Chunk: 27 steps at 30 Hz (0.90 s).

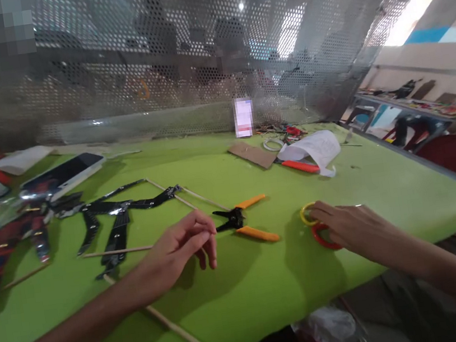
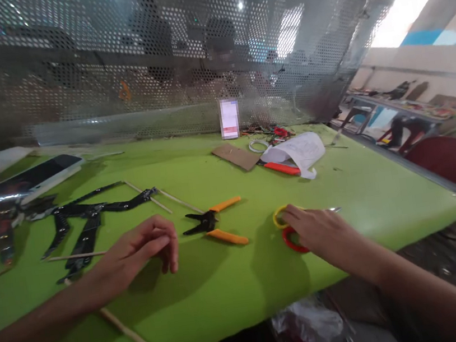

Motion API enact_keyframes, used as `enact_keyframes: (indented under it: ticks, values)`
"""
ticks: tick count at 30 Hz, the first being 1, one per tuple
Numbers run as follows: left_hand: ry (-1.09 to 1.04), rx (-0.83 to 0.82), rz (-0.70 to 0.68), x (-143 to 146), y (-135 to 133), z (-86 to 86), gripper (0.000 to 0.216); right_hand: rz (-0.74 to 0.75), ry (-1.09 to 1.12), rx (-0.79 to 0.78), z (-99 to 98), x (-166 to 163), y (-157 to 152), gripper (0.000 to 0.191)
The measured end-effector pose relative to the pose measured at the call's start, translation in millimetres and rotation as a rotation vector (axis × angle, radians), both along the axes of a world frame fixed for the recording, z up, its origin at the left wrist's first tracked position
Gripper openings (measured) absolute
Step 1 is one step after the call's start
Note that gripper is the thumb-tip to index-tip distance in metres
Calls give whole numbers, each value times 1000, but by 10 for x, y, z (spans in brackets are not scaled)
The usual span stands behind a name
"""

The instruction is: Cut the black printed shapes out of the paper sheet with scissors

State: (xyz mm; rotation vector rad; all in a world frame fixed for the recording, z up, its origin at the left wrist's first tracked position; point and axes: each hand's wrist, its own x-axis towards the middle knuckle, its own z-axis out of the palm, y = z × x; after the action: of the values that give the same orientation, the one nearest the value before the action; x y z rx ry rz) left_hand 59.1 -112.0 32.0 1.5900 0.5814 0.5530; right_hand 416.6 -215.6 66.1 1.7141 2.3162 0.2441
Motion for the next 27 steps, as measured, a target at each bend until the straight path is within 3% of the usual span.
enact_keyframes:
  ticks: [5,10,12,14,17,22,24,27]
  values:
    - [-17,-4,18,-19,36,7,20,191,-59,316,35,5,-128,32]
    - [-60,-115,-35,7,21,23,26,400,415,600,235,-398,-104,17]
    - [-115,-151,-85,21,3,18,30,527,536,536,288,-697,-23,19]
    - [-197,-185,-142,27,-20,12,45,550,650,409,285,-1001,76,22]
    - [-303,-285,-175,15,-57,27,53,651,606,343,174,-1362,238,21]
    - [-236,-389,119,-14,-72,85,39,839,492,255,-59,-1560,537,16]
    - [-185,-340,221,-15,-57,98,35,856,640,148,-101,-1564,646,23]
    - [-128,-267,312,-19,-25,122,39,731,1207,-51,-117,-1620,740,31]
